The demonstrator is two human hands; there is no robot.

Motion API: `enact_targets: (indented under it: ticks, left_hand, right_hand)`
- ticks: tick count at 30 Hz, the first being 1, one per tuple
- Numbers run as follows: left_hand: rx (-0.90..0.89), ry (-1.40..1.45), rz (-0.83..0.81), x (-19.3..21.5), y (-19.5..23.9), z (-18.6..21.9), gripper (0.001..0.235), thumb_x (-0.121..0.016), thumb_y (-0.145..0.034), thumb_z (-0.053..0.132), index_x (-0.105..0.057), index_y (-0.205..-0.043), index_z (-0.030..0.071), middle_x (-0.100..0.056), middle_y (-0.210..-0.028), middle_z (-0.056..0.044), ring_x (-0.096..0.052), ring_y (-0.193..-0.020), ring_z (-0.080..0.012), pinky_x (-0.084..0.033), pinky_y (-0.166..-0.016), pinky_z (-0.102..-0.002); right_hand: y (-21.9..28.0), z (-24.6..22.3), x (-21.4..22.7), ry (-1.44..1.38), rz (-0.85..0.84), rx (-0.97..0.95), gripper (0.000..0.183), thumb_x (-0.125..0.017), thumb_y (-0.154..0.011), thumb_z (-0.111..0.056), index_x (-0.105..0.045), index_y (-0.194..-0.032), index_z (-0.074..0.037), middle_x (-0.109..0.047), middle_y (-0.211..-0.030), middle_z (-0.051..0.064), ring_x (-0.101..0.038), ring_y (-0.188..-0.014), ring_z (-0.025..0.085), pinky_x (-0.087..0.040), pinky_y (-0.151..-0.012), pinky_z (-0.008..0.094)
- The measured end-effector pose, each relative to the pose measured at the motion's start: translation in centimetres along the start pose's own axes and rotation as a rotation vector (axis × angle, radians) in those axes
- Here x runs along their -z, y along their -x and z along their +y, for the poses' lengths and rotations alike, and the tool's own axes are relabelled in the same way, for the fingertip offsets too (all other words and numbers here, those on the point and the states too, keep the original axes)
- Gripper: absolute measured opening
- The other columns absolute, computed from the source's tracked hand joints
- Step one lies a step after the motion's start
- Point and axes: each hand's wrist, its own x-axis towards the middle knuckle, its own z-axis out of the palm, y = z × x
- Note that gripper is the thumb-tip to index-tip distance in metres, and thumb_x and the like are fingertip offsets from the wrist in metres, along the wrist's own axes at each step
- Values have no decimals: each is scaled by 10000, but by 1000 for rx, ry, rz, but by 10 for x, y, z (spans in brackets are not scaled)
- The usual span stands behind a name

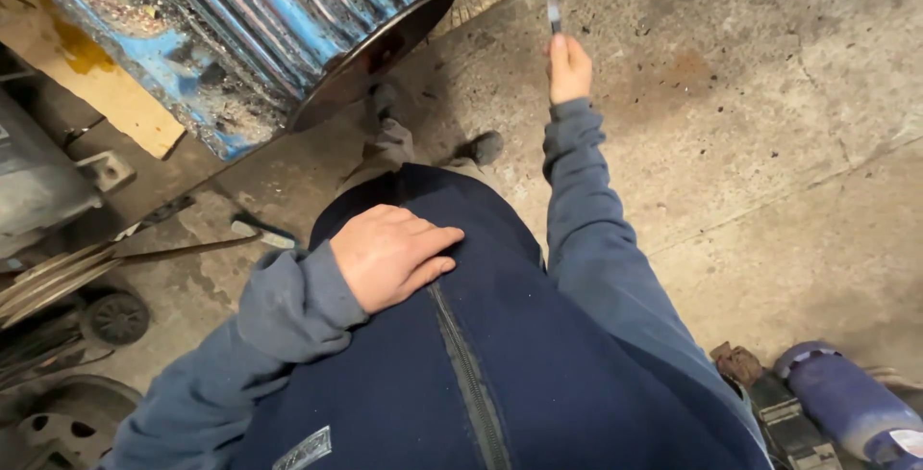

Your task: Cleaning and scraping debris off an electric motor housing using a metal scraper tool.

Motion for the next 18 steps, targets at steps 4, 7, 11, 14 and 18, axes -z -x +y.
enact_targets:
  ticks: [4,7,11,14,18]
  left_hand:
    - [-3,21,33,-4,4,1,342,-651,-950,315,-703,-1194,81,-743,-939,-61,-673,-887,-281,-488,-818,-421]
    - [25,38,34,-8,5,1,344,-654,-945,325,-708,-1188,87,-742,-934,-65,-671,-877,-288,-490,-800,-425]
    - [-14,37,30,-19,-1,3,337,-650,-945,334,-714,-1168,90,-735,-909,-63,-669,-863,-290,-492,-778,-426]
    - [-25,13,6,-23,-2,9,335,-647,-944,342,-715,-1158,93,-732,-900,-61,-668,-859,-290,-492,-771,-425]
    - [1,-30,-52,-23,-1,16,341,-641,-945,349,-711,-1167,100,-730,-900,-59,-665,-861,-290,-489,-776,-425]
  right_hand:
    - [51,131,63,294,113,-77,395,-641,-1103,-368,-721,-894,-41,-573,-658,-37,-490,-557,60,-375,-506,251]
    - [98,93,48,187,94,-138,321,-637,-1107,-325,-679,-954,-46,-562,-679,-26,-481,-553,71,-367,-499,260]
    - [96,-19,-19,221,38,192,278,-572,-1069,-236,-618,-1255,-35,-682,-1004,88,-647,-894,184,-516,-780,333]
    - [72,-50,-64,415,-4,469,277,-559,-1088,-217,-623,-1254,-6,-711,-1157,168,-691,-1084,301,-536,-959,375]
    - [28,-45,-74,470,65,321,254,-539,-1067,-236,-632,-1105,-3,-672,-975,196,-672,-926,364,-535,-845,390]
